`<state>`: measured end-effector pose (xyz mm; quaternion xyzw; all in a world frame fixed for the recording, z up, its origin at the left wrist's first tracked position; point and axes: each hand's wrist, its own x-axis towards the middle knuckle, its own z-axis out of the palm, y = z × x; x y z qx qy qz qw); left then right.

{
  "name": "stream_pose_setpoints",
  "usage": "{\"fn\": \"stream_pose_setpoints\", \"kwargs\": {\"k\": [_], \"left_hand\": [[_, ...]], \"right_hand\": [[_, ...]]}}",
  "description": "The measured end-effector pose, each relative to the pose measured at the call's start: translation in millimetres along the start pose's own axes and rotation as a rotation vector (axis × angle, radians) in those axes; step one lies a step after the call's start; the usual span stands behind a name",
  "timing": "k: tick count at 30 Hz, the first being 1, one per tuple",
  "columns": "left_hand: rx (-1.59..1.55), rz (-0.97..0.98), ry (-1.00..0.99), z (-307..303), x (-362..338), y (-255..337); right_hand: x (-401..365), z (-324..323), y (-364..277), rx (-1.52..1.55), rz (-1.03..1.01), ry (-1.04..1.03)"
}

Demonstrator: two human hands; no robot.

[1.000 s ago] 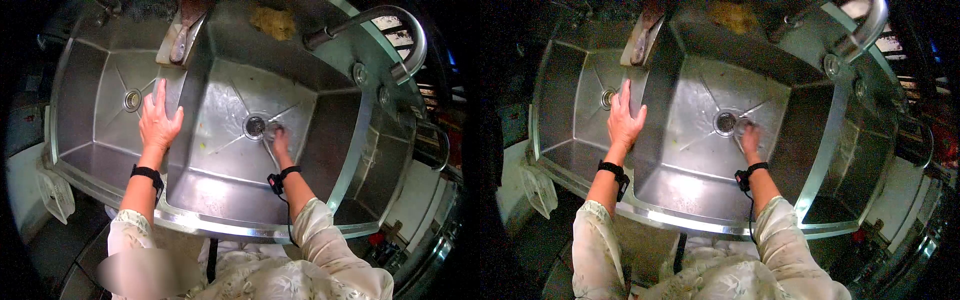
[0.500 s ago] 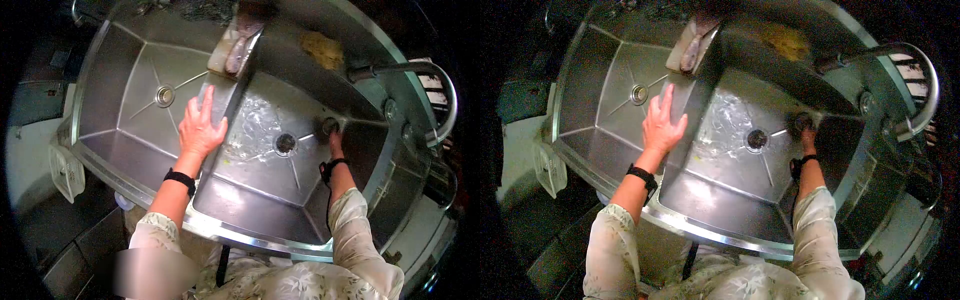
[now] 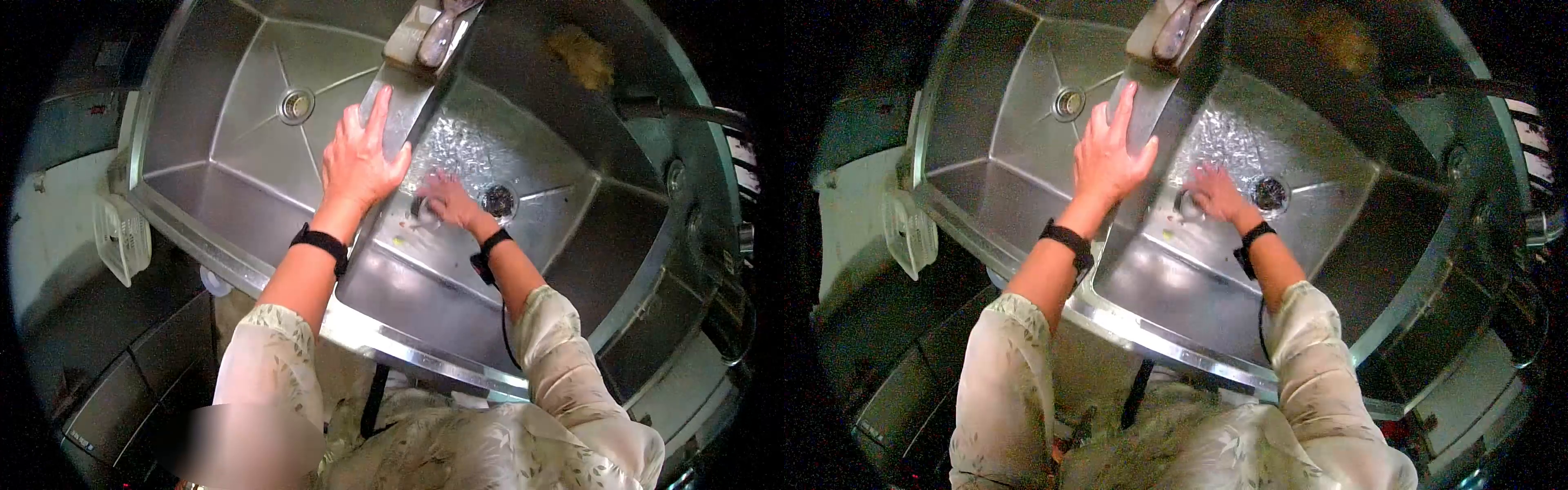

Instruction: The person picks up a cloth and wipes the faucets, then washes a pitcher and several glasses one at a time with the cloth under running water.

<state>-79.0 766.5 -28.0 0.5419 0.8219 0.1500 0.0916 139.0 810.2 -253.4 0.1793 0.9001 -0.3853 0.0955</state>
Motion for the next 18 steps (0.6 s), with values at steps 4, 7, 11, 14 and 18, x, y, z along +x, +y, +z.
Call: {"fn": "stream_pose_setpoints", "kwargs": {"k": [4, 7, 11, 14, 18], "left_hand": [[0.024, 0.003, 0.011, 2, -1, -2], [0.013, 0.005, 0.025, 4, 1, -3], [0.019, -0.001, 0.023, 5, -1, -4], [0.04, 0.009, 0.066, 4, -1, -5], [0.03, 0.01, 0.069, 6, -1, -4]], "right_hand": [[-80, 19, -8, -0.041, -0.104, -0.057], [-113, 9, -15, 0.024, 0.27, 0.049], [-98, 67, -44, 0.736, 0.38, 0.064], [-59, 52, -102, 0.954, 0.468, -0.291], [-43, 96, -82, 0.991, 0.49, -0.235]]}}
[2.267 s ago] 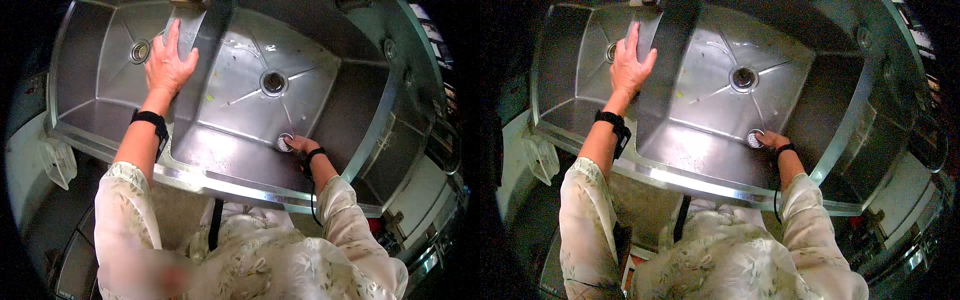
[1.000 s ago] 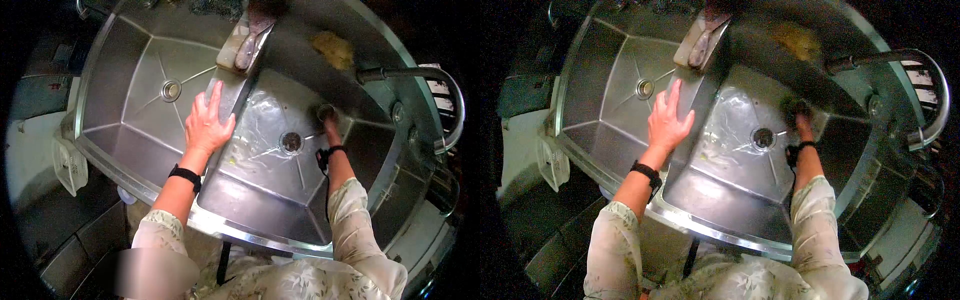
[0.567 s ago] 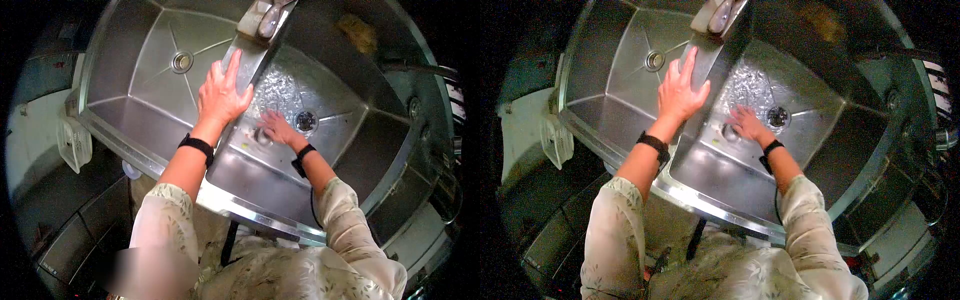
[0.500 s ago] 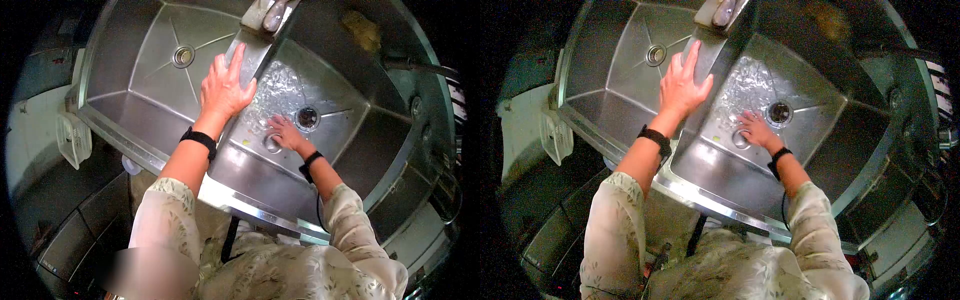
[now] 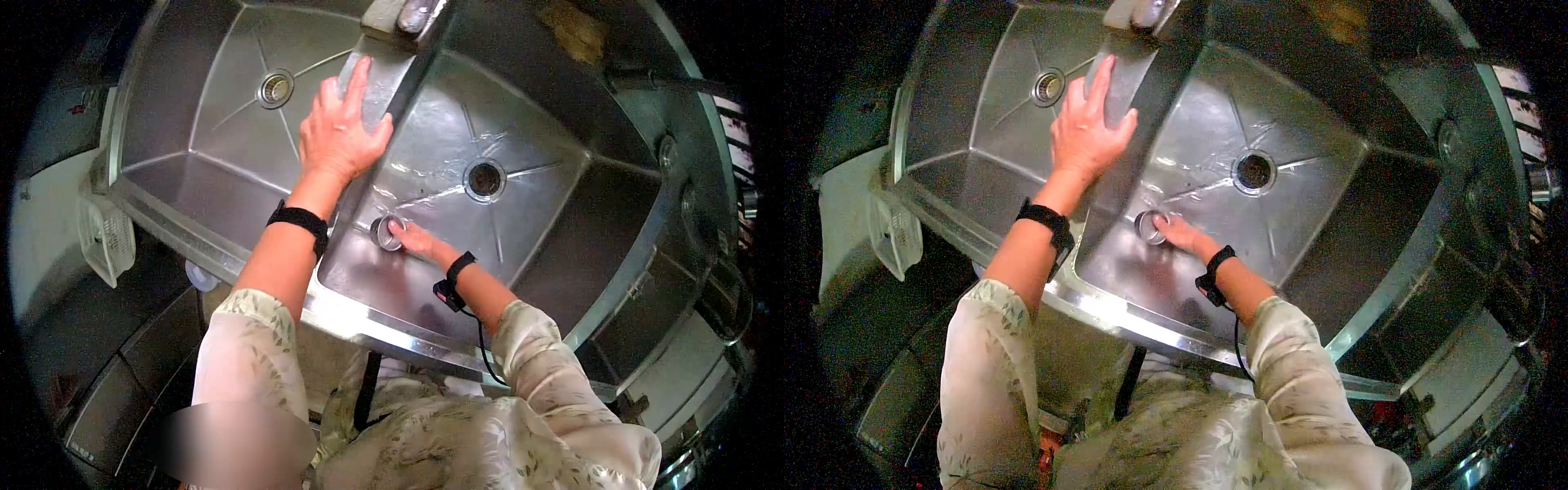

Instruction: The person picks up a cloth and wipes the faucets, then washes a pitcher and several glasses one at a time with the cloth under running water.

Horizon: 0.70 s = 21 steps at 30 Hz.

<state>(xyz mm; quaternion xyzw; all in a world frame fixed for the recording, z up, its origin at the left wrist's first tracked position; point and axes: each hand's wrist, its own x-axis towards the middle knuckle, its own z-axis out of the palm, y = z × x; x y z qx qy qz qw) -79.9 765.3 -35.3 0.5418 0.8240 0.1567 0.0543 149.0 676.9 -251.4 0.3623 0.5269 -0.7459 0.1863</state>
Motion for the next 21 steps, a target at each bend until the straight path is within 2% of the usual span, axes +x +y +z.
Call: {"fn": "stream_pose_setpoints", "kwargs": {"k": [1, 3, 5, 7, 9, 10, 11, 13, 16, 17, 19, 21], "left_hand": [[-0.005, -0.008, -0.013, 0, 0, -1], [-0.01, -0.014, -0.015, 1, -1, 0], [-0.011, -0.001, -0.002, 2, -1, -1], [-0.01, 0.009, 0.011, 2, -1, -1], [0.019, 0.005, 0.006, 0, -1, 1], [0.014, 0.009, 0.006, 1, -2, 1], [0.014, 0.01, 0.005, 1, -2, 1], [0.011, 0.009, 0.008, 1, -1, 1], [0.0, 0.003, 0.006, 2, 2, 3], [-0.006, 0.005, -0.001, 2, 1, 3], [-0.007, 0.012, -0.007, 1, 1, 2], [0.003, -0.016, -0.056, 0, 0, 2]], "right_hand": [[18, -10, 31, -0.074, -0.016, 0.053], [-10, -55, 9, -0.152, 0.077, 0.039], [-28, -88, 27, -0.058, -0.164, 0.447], [-30, -149, 70, -0.235, -0.161, 0.691], [-68, -187, 54, -0.069, 0.017, 0.62], [-92, -188, 32, -0.069, 0.02, 0.626], [-122, -184, 8, -0.157, 0.124, 0.493], [-149, -168, 23, -0.234, 0.176, 0.268], [-146, -136, 130, -0.487, 0.228, -0.098], [-147, -135, 125, -0.487, 0.228, -0.094], [-147, -128, 102, -0.845, 0.551, -0.06], [-121, -151, 78, -0.819, 0.497, -0.015]]}}
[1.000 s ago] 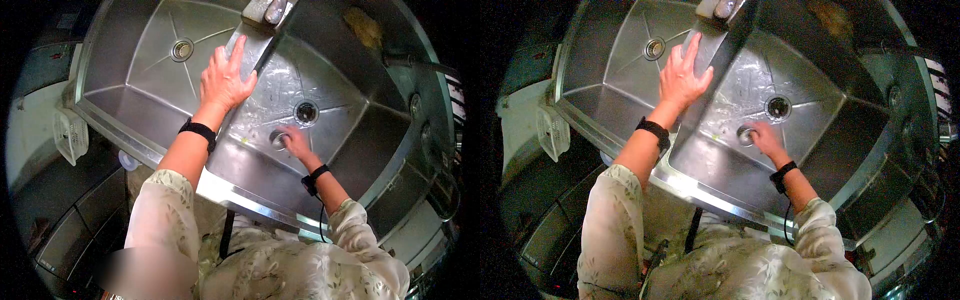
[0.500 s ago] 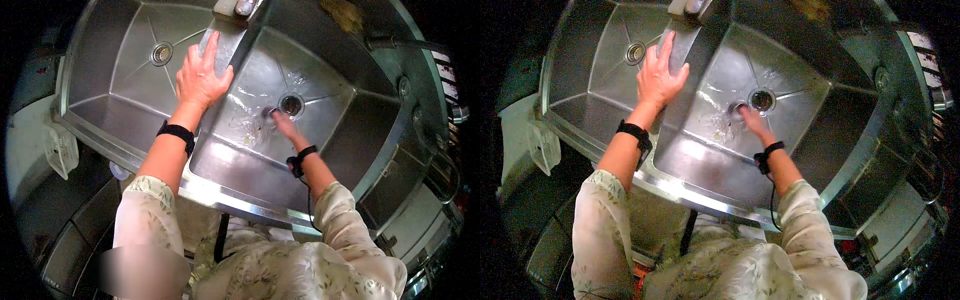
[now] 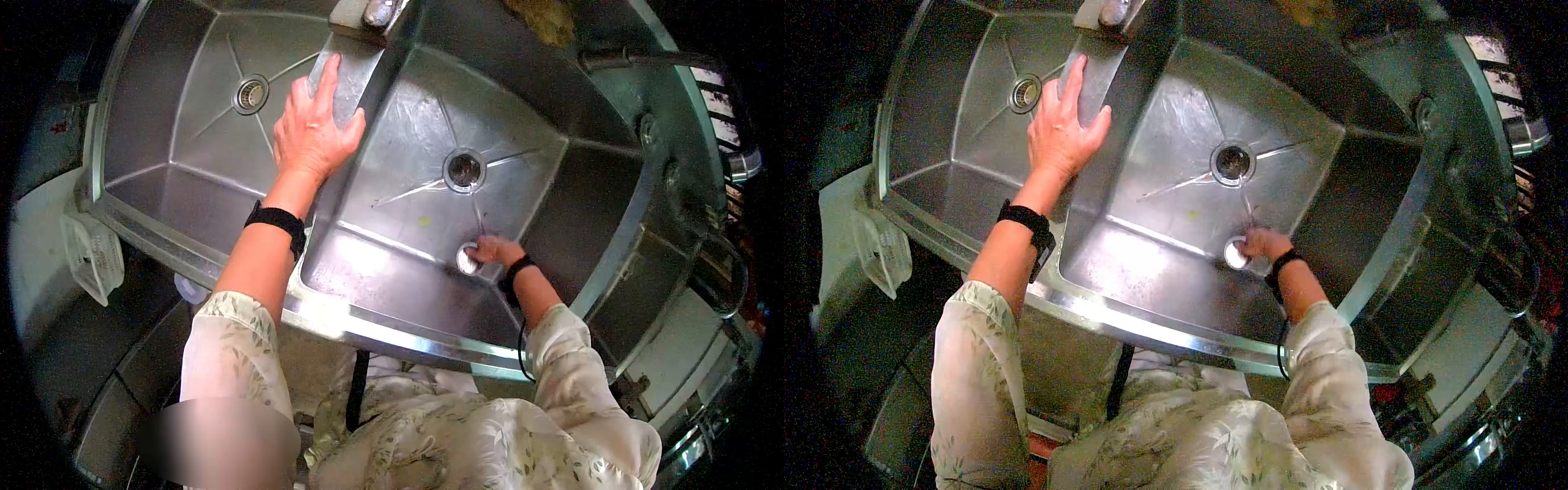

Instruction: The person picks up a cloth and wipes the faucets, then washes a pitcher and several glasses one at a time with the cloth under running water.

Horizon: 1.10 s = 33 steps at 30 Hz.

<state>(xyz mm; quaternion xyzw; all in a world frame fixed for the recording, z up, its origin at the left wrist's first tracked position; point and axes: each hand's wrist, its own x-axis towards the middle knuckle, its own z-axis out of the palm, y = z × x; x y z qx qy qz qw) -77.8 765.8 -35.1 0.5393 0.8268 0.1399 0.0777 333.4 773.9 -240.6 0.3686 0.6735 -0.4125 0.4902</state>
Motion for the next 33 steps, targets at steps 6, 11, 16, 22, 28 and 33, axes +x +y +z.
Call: {"fn": "stream_pose_setpoints", "kwargs": {"k": [6, 11, 16, 22, 28, 33], "left_hand": [[0.036, 0.039, 0.081, 1, 0, 0], [0.016, 0.031, 0.018, -1, 4, 4], [0.016, 0.032, 0.01, -1, 3, 5], [0.008, 0.023, 0.025, -4, -1, 5], [-0.01, 0.028, 0.016, -4, 0, 5], [0.011, 0.05, 0.035, -4, 2, 6]], "right_hand": [[30, -80, -45, 0.465, -0.317, 0.649], [37, -33, -127, 0.886, -0.421, 0.124], [71, 17, -164, 0.811, -0.386, -0.171], [77, -38, -50, 0.96, -0.31, 0.398], [45, -87, 83, 1.045, 0.213, 1.109], [12, -115, 116, 1.296, 0.238, 1.121]]}}
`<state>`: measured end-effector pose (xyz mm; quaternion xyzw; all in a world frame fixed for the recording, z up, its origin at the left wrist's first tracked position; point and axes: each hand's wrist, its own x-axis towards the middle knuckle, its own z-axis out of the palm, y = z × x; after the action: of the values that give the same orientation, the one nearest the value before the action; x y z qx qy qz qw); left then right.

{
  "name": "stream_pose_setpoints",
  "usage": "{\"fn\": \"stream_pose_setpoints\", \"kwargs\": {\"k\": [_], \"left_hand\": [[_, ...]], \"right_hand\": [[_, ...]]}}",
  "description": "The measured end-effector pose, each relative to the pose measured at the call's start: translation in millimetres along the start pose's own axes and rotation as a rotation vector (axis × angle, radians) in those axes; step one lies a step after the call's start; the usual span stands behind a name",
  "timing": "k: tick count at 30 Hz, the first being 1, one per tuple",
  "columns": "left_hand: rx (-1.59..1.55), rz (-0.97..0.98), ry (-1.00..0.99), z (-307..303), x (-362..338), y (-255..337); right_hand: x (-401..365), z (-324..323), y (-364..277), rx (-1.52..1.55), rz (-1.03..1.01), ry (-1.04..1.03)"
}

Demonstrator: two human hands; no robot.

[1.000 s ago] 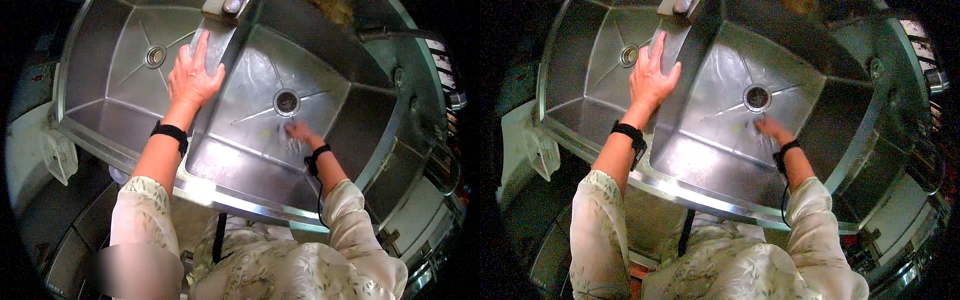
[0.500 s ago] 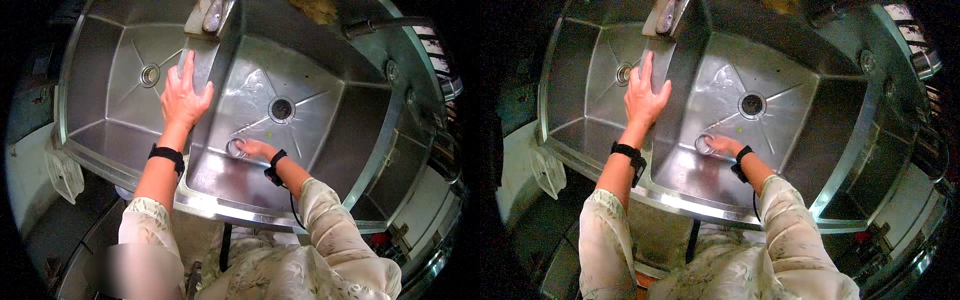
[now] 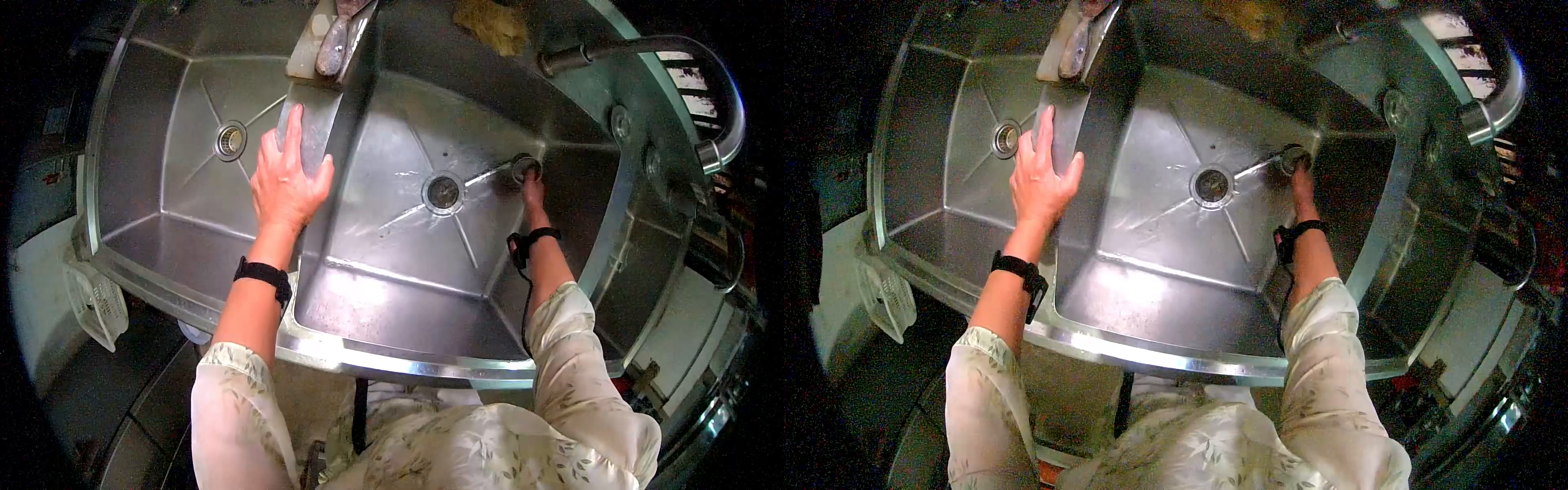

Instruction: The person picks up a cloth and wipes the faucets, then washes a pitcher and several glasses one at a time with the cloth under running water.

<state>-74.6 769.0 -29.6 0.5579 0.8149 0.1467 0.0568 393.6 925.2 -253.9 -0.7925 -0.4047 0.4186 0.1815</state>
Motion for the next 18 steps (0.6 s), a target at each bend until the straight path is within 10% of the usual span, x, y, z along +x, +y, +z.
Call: {"fn": "stream_pose_setpoints", "kwargs": {"k": [2, 4, 7, 12, 16, 18], "left_hand": [[0.0, -0.004, -0.006, -1, -1, 1], [0.005, -0.006, -0.017, -2, 2, 1], [0.004, -0.025, -0.025, -1, 0, 1], [-0.004, -0.014, -0.015, 0, 0, 2], [0.012, -0.023, -0.021, 2, 1, 1], [-0.011, -0.019, -0.031, -1, 2, 2]], "right_hand": [[50, 19, 42, -0.231, -0.17, -0.003], [211, 81, 173, -0.825, -0.755, -0.018], [43, 88, -5, -0.433, -0.428, -0.101], [-81, 118, 12, -0.59, -0.876, -0.583], [-152, 78, -10, -0.26, -0.818, -0.589], [-181, 59, 6, -0.454, -0.384, -0.871]]}}
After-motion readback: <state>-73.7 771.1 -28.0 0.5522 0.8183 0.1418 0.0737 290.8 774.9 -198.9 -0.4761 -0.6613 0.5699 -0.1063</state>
